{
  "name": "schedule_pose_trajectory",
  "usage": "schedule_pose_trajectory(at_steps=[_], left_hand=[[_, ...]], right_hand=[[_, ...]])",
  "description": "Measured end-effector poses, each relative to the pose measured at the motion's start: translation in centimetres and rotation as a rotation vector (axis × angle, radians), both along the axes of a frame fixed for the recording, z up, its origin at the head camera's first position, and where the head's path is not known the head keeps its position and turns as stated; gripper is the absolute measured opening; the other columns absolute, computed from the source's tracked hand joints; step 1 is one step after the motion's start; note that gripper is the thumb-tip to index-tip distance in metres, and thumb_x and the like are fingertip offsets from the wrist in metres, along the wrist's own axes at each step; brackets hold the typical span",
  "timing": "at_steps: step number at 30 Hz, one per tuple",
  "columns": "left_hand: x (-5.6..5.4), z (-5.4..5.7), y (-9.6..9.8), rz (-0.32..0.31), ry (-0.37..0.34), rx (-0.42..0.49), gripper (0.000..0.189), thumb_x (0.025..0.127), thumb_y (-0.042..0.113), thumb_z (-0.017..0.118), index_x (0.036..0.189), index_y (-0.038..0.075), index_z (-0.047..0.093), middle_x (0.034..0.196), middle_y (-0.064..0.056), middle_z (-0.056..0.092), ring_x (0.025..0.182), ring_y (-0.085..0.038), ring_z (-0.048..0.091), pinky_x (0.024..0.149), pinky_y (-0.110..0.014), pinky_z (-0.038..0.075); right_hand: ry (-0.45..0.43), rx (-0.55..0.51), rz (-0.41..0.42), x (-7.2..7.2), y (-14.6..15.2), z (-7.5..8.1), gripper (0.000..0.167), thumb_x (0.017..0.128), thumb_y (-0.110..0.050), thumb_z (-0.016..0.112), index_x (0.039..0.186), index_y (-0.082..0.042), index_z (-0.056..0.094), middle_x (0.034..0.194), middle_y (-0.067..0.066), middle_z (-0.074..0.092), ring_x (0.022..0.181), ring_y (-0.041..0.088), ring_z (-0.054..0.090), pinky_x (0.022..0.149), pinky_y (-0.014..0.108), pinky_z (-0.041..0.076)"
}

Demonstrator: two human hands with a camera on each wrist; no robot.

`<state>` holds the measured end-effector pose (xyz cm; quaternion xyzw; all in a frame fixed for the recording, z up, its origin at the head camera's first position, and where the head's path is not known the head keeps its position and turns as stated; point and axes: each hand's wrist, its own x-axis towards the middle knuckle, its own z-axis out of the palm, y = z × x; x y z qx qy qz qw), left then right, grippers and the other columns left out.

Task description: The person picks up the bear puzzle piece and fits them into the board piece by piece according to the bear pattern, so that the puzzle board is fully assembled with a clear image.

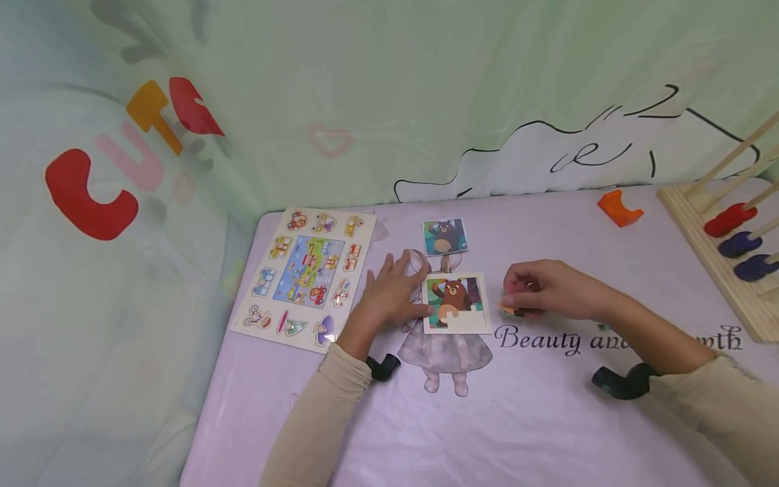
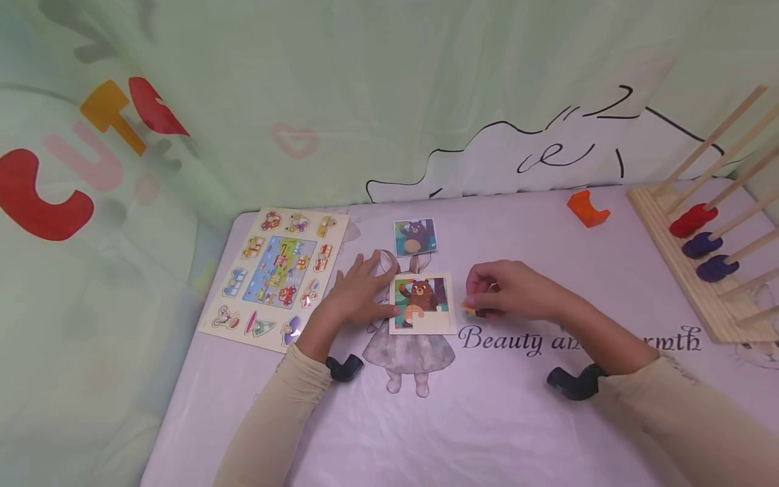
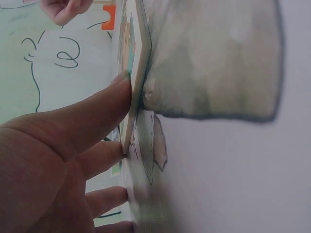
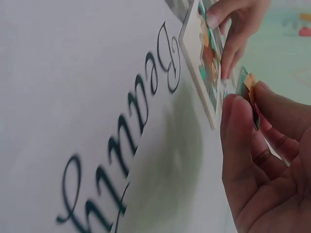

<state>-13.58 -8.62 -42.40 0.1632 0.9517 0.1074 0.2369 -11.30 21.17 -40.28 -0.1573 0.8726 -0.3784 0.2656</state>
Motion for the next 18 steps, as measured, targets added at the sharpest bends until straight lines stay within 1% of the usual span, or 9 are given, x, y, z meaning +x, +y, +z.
schedule_pose_trajectory(at_steps=[3, 9, 13, 18], left_hand=[[0.0, 0.1, 0.0, 0.0, 0.002, -0.003, 0.084, 0.092, 0.054, 0.069, 0.162, 0.036, 0.026, 0.174, -0.005, 0.003, 0.16, -0.036, -0.001, 0.122, -0.069, 0.012], [0.0, 0.0, 0.0, -0.001, 0.003, -0.007, 0.084, 0.092, 0.054, 0.069, 0.162, 0.035, 0.026, 0.174, -0.005, 0.004, 0.16, -0.035, 0.0, 0.122, -0.068, 0.012], [0.0, 0.0, 0.0, -0.001, 0.001, -0.009, 0.084, 0.092, 0.055, 0.069, 0.162, 0.036, 0.027, 0.174, -0.005, 0.004, 0.16, -0.036, 0.0, 0.122, -0.068, 0.012], [0.0, 0.1, 0.1, 0.0, 0.001, -0.015, 0.084, 0.092, 0.055, 0.069, 0.162, 0.036, 0.026, 0.174, -0.005, 0.004, 0.16, -0.036, 0.0, 0.122, -0.068, 0.012]], right_hand=[[0.01, -0.004, 0.012, -0.2, -0.8, -0.1, 0.023, 0.093, -0.032, 0.076, 0.101, -0.014, 0.064, 0.084, 0.001, 0.066, 0.074, 0.017, 0.063, 0.069, 0.026, 0.055], [0.041, -0.021, 0.037, -0.3, -1.9, 0.0, 0.014, 0.093, -0.019, 0.075, 0.104, -0.016, 0.066, 0.089, 0.001, 0.065, 0.085, 0.019, 0.061, 0.074, 0.026, 0.055], [0.072, -0.03, 0.063, -0.2, -2.5, 0.1, 0.018, 0.092, -0.012, 0.075, 0.108, -0.017, 0.069, 0.092, -0.001, 0.064, 0.091, 0.019, 0.058, 0.079, 0.027, 0.053], [0.089, -0.05, 0.096, -0.2, -3.1, -0.2, 0.023, 0.091, -0.008, 0.074, 0.112, -0.017, 0.07, 0.09, -0.001, 0.065, 0.089, 0.018, 0.059, 0.079, 0.027, 0.053]])
